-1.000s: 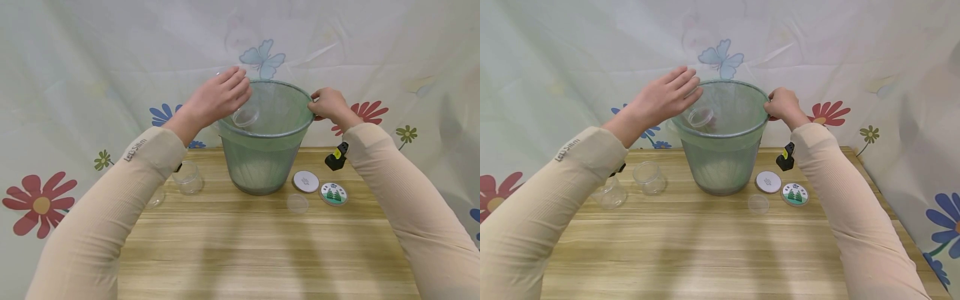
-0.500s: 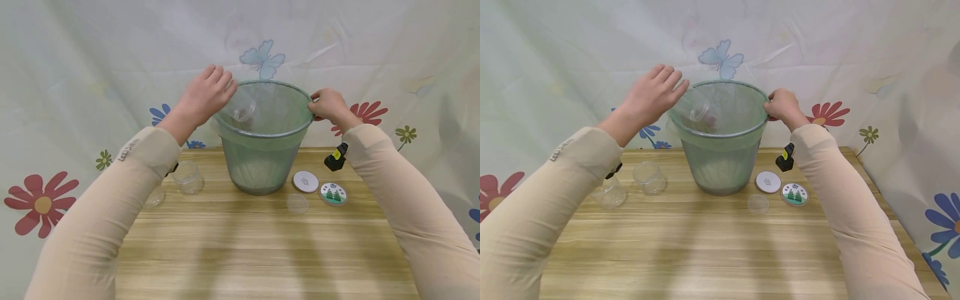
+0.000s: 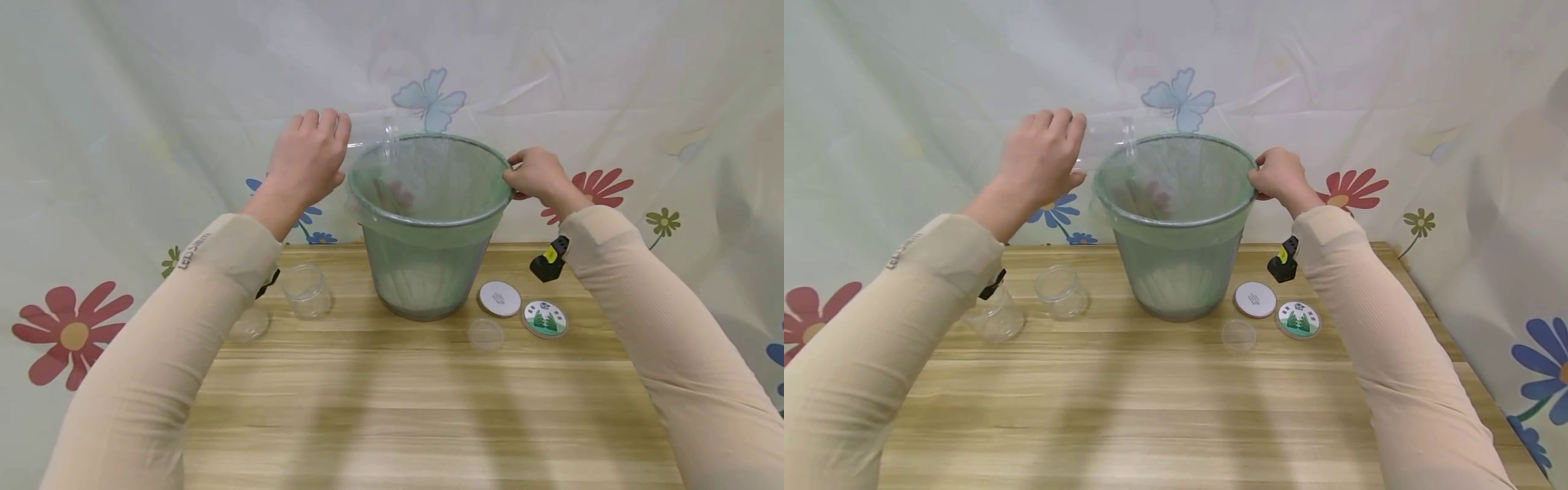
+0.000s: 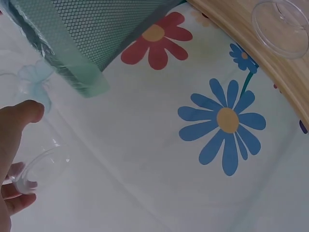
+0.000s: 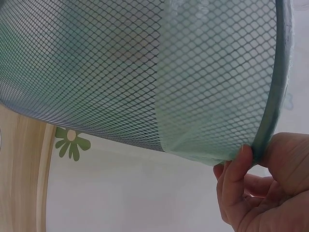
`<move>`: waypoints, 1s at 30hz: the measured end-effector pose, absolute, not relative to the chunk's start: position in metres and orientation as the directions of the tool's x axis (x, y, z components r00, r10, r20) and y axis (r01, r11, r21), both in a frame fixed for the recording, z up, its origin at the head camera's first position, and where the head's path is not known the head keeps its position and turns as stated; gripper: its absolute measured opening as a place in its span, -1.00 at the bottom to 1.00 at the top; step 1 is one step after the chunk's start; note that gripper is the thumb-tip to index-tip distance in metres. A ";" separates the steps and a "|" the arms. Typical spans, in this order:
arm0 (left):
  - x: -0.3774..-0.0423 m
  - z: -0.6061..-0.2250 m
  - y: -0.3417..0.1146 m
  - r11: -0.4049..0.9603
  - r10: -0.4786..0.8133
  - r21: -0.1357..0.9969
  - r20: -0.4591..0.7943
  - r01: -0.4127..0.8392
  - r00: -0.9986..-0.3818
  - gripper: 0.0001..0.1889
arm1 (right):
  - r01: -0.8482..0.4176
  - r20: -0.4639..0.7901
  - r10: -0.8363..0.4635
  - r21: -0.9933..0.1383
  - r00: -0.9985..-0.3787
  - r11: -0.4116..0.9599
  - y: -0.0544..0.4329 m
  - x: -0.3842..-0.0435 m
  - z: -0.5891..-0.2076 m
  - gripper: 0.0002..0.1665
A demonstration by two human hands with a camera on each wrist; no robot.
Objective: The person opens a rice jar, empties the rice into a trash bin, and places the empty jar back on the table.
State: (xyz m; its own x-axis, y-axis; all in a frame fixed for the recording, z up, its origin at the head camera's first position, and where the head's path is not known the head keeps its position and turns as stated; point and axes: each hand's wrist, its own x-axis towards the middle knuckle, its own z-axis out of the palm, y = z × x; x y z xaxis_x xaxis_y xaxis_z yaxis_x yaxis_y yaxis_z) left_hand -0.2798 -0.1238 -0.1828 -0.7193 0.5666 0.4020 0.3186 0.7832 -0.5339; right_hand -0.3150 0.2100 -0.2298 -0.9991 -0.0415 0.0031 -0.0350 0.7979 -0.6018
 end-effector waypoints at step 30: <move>-0.280 -0.242 -0.183 0.944 -0.083 0.324 0.424 0.066 -0.902 -0.25 | -0.034 -0.004 -0.046 -0.601 -0.999 0.798 0.208 -0.314 -0.228 -0.40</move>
State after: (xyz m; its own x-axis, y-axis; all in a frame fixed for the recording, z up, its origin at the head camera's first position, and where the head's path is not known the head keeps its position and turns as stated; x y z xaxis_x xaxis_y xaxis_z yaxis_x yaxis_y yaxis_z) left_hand -0.2803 -0.1831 -0.2416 -0.9019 -0.0828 0.4239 0.0658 0.9436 0.3243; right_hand -0.3143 0.2083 -0.2284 -0.9990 -0.0456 -0.0043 -0.0339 0.7983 -0.6014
